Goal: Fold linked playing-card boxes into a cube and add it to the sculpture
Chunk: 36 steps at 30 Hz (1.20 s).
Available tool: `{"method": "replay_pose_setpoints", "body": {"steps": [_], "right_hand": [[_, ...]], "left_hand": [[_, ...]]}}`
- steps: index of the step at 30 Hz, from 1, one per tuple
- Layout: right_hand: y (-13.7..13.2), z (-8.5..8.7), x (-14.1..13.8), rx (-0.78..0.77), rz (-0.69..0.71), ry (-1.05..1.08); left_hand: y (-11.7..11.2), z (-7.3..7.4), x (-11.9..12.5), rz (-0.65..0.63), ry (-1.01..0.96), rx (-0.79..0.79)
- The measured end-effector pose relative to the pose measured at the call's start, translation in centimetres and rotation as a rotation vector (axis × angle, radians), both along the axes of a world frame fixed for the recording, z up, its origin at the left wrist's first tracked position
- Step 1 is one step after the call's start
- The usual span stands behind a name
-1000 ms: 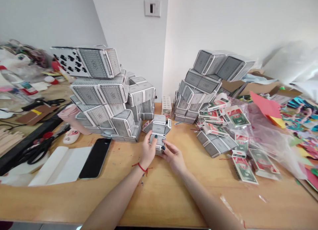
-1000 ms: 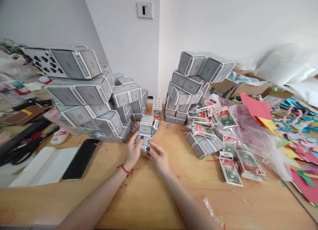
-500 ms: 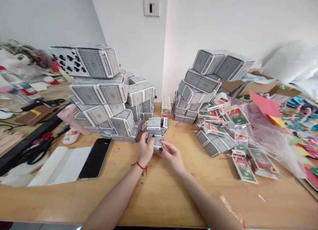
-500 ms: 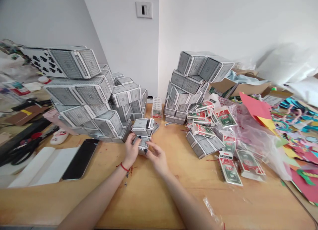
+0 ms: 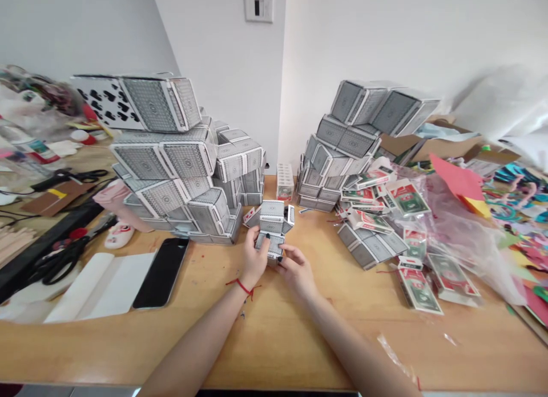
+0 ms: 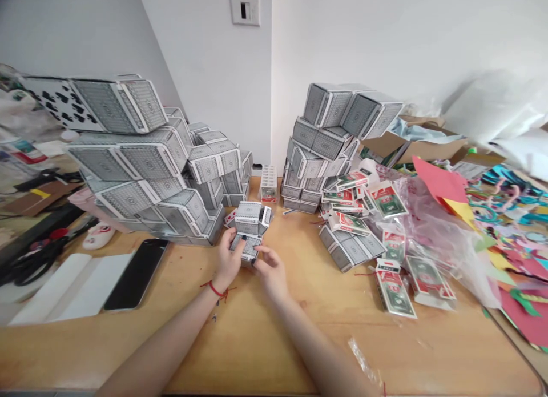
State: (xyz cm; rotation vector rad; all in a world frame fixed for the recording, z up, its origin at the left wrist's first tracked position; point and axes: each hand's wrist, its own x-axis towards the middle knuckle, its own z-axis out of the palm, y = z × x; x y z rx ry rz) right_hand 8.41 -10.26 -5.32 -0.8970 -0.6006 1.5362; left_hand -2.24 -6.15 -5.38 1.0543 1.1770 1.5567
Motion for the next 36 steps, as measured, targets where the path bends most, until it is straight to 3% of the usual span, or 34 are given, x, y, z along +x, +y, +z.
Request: {"method": "replay_pose_setpoints", "body": {"steps": [7,11,14,17,21,24,28,36], "right_hand": [[0.0,-0.6,0.0,0.044,0.001,-0.071],[0.0,-0.5,0.4,0.101,0.077,-0.118],[0.1,-0.5,0.5,0.142,0.099,-0.155],[0.2,-0.7,0.2,0.118,-0.001,-0.132],[0.4,-0.7,-0.2,0.026,0.049,0.011],[0.6,-0.4,0.1,0.016,0.094,0.096],[0.8,0.0,0.8,0.029,0.048,0.154],[0.6,0.6,1.0,0.049,0.071,0.278]], "left_hand": [[-0.1,-0.3,0.0,-0.013,0.025,0.032],[0.6,-0.6,-0.4,0.046,0.010,-0.007],[1.3,-0.8,-0.8,0.101,-0.080,-0.070],[1.7,-0.6,-0.8,0.152,-0.257,-0.131],[1.4,0.0,-0.1,-0.035,-0.364,-0.228],[0.8,0.3,0.1,-0.185,-0.246,-0.191],[-0.3,0.4,-0.3,-0.267,-0.013,-0.003],[-2.0,0.9,0.2,-0.186,0.469,0.236]]}}
